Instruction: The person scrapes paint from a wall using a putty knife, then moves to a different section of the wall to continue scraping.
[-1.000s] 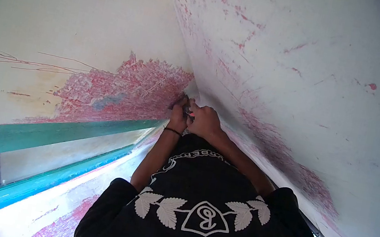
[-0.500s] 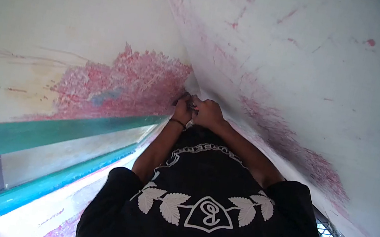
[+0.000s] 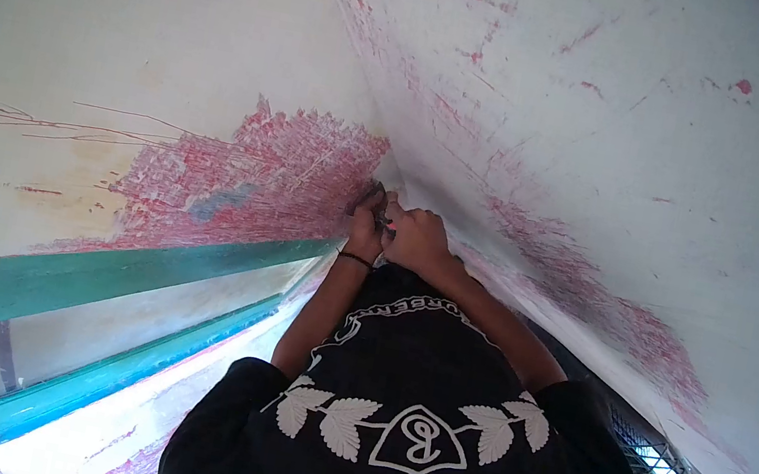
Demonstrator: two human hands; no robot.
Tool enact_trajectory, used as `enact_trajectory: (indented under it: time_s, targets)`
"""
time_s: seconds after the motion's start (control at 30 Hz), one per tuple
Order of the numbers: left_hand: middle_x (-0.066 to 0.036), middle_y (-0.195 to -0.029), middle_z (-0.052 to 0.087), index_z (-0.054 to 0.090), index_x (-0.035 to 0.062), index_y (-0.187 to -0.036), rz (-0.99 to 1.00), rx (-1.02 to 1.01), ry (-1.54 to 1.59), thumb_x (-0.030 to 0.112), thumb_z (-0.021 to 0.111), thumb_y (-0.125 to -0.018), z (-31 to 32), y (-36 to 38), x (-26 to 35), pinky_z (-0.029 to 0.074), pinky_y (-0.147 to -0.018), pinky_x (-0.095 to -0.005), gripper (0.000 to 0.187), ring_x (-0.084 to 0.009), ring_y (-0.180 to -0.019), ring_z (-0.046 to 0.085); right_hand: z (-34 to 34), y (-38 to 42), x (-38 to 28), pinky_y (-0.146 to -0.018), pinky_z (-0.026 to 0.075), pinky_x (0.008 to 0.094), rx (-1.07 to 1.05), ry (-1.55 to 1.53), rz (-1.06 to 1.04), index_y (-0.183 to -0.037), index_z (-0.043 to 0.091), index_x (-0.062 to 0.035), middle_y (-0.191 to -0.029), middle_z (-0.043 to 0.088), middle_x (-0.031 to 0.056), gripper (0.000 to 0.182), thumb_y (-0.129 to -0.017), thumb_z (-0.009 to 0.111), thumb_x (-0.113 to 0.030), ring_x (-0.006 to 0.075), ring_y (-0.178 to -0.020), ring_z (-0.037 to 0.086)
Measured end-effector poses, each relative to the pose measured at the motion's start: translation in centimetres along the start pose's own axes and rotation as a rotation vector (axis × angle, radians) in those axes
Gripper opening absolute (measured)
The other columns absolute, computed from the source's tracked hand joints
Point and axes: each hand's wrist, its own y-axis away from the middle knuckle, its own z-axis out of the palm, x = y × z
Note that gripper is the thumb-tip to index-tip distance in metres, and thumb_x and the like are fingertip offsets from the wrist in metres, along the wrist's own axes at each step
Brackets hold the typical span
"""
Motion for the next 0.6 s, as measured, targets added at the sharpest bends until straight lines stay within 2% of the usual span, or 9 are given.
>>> enact_trajectory:
  time_s: [0.07,0.17,0.27,0.33,0.47,0.6]
  targets:
    - [-0.007,-0.089,0.063,0.059,0.0071,-0.097,-0.079,0.033,0.051,0.015,0.049,-0.095,-0.4,-0.3,-0.7,0.048,-0.081,-0.0352,0.013,-0.0211,-0.085,0.060,1.7,0.3,1.2,-0.069,0.055,0.0493,-0.027,0.030,0.020,-0.134,0.051,-0.0086,-0.078,0.069,0.0172,0.067,-0.071,0.069,-0.021,0.0381,-0.073,0.068]
    - [-0.007,-0.089,0.063,0.060,0.0045,-0.100,-0.054,-0.207,0.054,0.017,0.049,-0.096,-5.5,-4.3,-3.0,0.048,-0.080,-0.0344,0.017,-0.0214,-0.085,0.060,1.3,-0.1,2.2,-0.070,0.055,0.0491,-0.050,-0.033,0.013,-0.134,0.051,-0.0074,-0.077,0.069,0.0160,0.066,-0.071,0.069,-0.018,0.0381,-0.073,0.068]
    - [-0.008,-0.091,0.064,0.061,0.0018,-0.101,-0.008,-0.066,0.059,0.018,0.049,-0.097,0.4,0.3,0.0,0.048,-0.082,-0.0357,0.021,-0.0219,-0.086,0.060,-1.7,0.6,-0.3,-0.071,0.055,0.0495,0.067,-0.014,-0.005,-0.134,0.051,-0.0075,-0.076,0.069,0.0152,0.066,-0.071,0.069,-0.017,0.0383,-0.074,0.068]
    - [-0.009,-0.092,0.064,0.061,0.0009,-0.101,0.028,-0.038,0.039,0.018,0.049,-0.097,1.7,1.3,0.3,0.048,-0.082,-0.0365,0.021,-0.0223,-0.086,0.060,-0.9,0.5,0.1,-0.072,0.055,0.0496,0.029,0.009,0.007,-0.134,0.051,-0.0084,-0.079,0.070,0.0155,0.066,-0.071,0.069,-0.017,0.0387,-0.075,0.067]
    - [-0.010,-0.093,0.065,0.062,0.0004,-0.100,-0.013,0.016,0.075,0.019,0.050,-0.096,1.6,0.9,-0.4,0.048,-0.082,-0.0367,0.022,-0.0225,-0.086,0.060,0.0,0.6,1.5,-0.076,0.055,0.0494,-0.058,-0.023,0.030,-0.135,0.051,-0.0108,-0.084,0.070,0.0167,0.067,-0.071,0.070,-0.018,0.0389,-0.078,0.067]
    - [-0.008,-0.088,0.063,0.061,0.0053,-0.093,-0.029,-0.049,0.136,0.016,0.050,-0.095,1.3,-0.2,0.0,0.049,-0.081,-0.0365,0.015,-0.0229,-0.084,0.060,-4.1,0.2,-0.7,-0.077,0.055,0.0486,0.020,-0.052,0.008,-0.125,0.057,-0.0109,-0.088,0.070,0.0168,0.056,-0.071,0.070,-0.018,0.0400,-0.082,0.066]
